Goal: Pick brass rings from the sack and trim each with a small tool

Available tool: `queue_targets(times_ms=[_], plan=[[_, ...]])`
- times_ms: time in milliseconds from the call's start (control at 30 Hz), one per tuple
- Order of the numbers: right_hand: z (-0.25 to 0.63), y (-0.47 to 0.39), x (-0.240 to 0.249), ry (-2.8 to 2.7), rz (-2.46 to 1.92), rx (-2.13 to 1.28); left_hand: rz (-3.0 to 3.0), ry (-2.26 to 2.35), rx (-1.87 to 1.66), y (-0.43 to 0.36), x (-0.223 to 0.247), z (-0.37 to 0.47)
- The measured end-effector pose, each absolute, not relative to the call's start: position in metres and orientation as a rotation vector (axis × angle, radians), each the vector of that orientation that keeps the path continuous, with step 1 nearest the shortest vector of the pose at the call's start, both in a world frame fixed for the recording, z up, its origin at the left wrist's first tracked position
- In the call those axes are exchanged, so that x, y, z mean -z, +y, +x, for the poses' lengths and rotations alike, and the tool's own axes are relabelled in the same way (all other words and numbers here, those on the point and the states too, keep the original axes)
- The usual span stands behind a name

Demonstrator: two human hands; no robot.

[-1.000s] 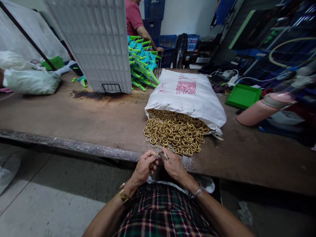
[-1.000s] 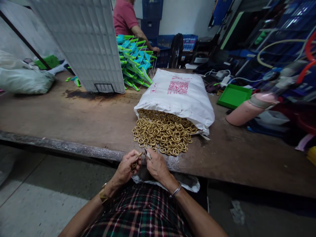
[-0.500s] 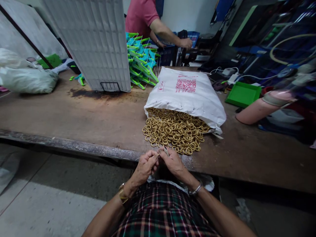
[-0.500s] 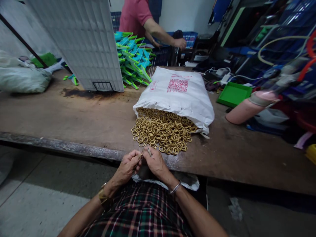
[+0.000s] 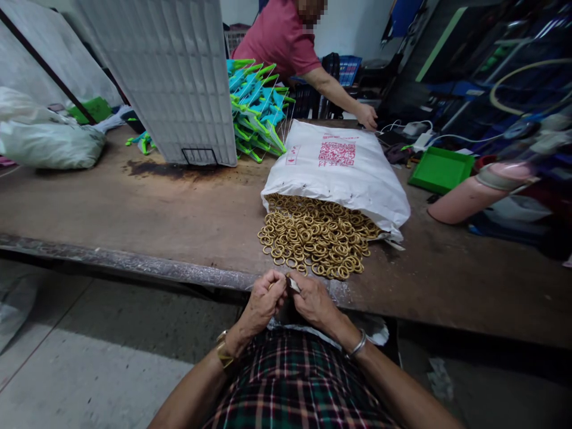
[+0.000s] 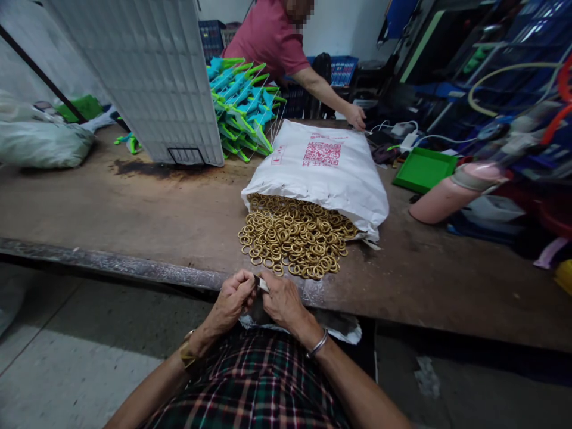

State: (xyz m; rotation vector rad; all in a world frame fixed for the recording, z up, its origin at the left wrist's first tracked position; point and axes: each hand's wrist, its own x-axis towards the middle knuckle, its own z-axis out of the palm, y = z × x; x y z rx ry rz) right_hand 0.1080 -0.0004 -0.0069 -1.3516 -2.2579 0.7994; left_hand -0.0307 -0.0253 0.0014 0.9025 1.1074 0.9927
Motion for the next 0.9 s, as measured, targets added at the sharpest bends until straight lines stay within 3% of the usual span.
queue_targets(times_ms=[500,900], plan=[[0.101,-0.004,0.000,-2.453,-1.647,-0.632,0.859,1.067,-0.972,-0.029,0.004,-0.032],[0.124,0.011,0.014,-2.170,-1.908,-0.319,0.482,0.781,-1.022,-0.031,-0.007,-0.033]])
